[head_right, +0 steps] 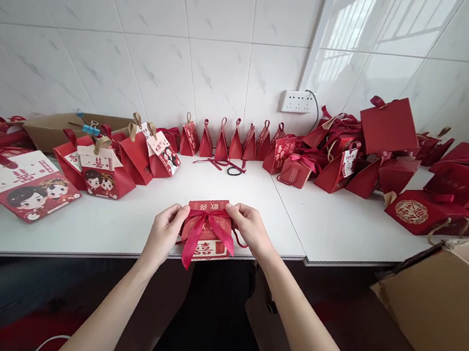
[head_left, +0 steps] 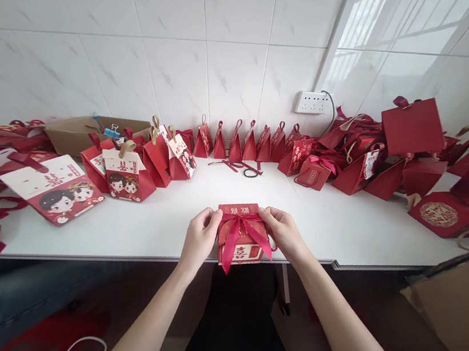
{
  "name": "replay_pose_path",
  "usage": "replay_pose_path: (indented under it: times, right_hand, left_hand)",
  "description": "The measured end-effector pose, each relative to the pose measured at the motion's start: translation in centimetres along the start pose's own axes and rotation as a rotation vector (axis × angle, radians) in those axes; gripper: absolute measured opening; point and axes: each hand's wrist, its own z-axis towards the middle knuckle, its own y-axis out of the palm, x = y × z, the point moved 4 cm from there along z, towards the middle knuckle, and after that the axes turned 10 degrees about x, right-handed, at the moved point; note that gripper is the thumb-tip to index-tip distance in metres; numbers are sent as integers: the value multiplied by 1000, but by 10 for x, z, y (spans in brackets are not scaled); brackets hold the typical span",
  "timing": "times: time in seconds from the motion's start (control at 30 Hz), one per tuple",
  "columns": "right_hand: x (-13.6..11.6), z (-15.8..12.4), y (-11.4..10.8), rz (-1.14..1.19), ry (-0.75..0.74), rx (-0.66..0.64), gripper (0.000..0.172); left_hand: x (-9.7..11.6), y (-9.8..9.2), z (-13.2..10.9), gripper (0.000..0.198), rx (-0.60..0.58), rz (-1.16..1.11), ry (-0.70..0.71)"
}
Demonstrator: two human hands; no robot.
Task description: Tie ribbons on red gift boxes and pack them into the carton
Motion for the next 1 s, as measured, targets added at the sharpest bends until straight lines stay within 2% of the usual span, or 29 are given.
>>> replay_pose_path:
  times: [0.2,0.37,0.5,0.6,0.7,0.73,0.8,0.87,0.93,1.0]
  right_hand:
    - [5,0,1,117,28,-5,50]
    - [12,-1,0,118,42,36,52]
    - [20,1,-3,90,68,14,49]
    - [20,6,-15,148,46,-44,45]
    - [16,9,-35,134,-55,-129,43]
    - [15,9,-39,87,-88,-192,47]
    - [13,4,-43,-29,-129,-353,68]
    - [12,-1,-40,-126,-152,-478,90]
    - [10,-5,-35,-215,-205,-504,103]
    - [8,-5,-27,-287,-260,-488,106]
  left_hand:
    - [3,-1,-2,39,13,16,34]
    - [1,4,-6,37,69,2,62]
    - [-8,8,-5,40,43,-96,-4]
    - [-12,5,-4,38,-8,-93,-85]
    - [-9,-7,-8,39,36,-49,-103]
    - [-7,-11,-11,44,50,-34,-91]
    - [-2,-17,-16,52,63,-26,-43]
    - [-1,-23,-23,46,120,-86,29]
    - [-7,-27,-34,30,257,-205,90]
    - [-22,-28,-53,16,401,-293,129]
